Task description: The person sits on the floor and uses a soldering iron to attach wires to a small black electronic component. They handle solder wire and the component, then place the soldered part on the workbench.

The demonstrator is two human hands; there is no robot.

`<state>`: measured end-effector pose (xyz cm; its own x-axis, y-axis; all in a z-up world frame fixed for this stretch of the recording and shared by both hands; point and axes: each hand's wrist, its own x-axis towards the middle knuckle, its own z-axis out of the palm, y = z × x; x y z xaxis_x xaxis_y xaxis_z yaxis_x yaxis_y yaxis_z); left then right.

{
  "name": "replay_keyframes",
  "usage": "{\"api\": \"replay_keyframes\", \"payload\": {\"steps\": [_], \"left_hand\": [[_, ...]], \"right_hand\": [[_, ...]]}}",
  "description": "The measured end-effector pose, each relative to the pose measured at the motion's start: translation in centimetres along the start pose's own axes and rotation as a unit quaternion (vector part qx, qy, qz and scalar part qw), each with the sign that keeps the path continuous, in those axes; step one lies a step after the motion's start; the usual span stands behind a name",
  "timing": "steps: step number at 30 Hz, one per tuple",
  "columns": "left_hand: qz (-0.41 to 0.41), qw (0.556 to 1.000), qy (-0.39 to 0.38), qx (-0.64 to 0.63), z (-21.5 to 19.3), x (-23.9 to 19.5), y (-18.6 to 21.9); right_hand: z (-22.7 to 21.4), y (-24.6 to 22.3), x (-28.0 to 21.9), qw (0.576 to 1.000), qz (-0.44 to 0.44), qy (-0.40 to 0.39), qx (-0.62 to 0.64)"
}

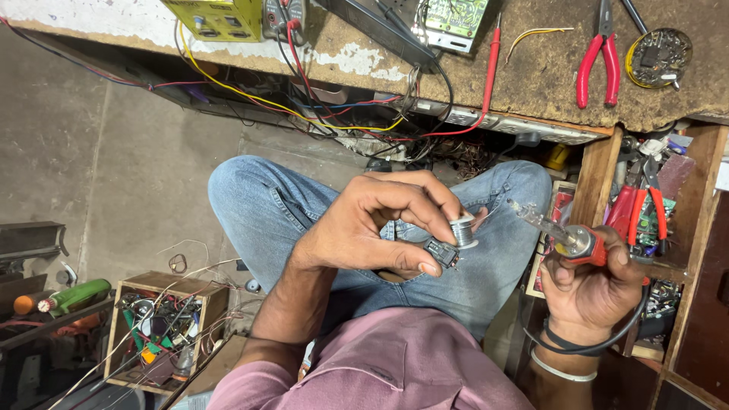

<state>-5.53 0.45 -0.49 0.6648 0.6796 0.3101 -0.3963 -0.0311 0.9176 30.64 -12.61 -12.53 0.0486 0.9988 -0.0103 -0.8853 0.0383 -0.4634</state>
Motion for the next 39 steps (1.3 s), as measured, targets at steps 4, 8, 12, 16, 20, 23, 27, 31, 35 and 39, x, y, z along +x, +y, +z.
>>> {"api": "replay_keyframes", "payload": {"steps": [4,8,12,16,20,23,27,31,35,39], "left_hand": [[-0.002,1.0,-0.002,-0.001,0.0,0.1,-0.1],[-0.007,1.0,-0.003,0.0,-0.1,0.1,-0.2],[-0.008,1.0,-0.003,0.004,-0.1,0.1,-0.3],[-0.003,1.0,-0.005,0.003,-0.2,0.0,-0.5],[-0.003,1.0,-0.005,-0.001,-0.2,0.1,-0.4],[-0.007,1.0,-0.005,-0.008,-0.2,0.1,-0.4],[-0.003,1.0,0.009,-0.023,-0.5,0.0,-0.4],[0.071,0.969,0.11,0.209,-3.1,-0.3,-1.0],[0.051,0.828,0.339,0.444,-8.1,1.6,-4.0],[0.068,0.785,0.401,0.467,-12.8,3.3,-8.2]], "right_hand": [[0.0,0.1,-0.2,1.0,-0.005,0.001,-0.002],[0.0,0.1,-0.2,1.0,-0.004,0.006,0.005],[-0.1,0.1,-0.3,1.0,-0.005,0.009,0.002],[0.0,0.3,-0.3,1.0,-0.003,0.01,0.007],[-0.2,0.4,-0.2,1.0,0.0,0.007,0.008],[-0.4,0.4,-0.1,1.0,0.002,0.003,0.004],[-0.7,0.5,0.2,1.0,0.002,0.012,0.004],[-0.6,0.2,-0.4,1.0,-0.009,0.029,0.002],[-1.0,-0.1,-0.2,0.999,-0.02,0.051,-0.002],[-2.0,-0.2,-0.3,0.997,-0.029,0.048,-0.05]]}}
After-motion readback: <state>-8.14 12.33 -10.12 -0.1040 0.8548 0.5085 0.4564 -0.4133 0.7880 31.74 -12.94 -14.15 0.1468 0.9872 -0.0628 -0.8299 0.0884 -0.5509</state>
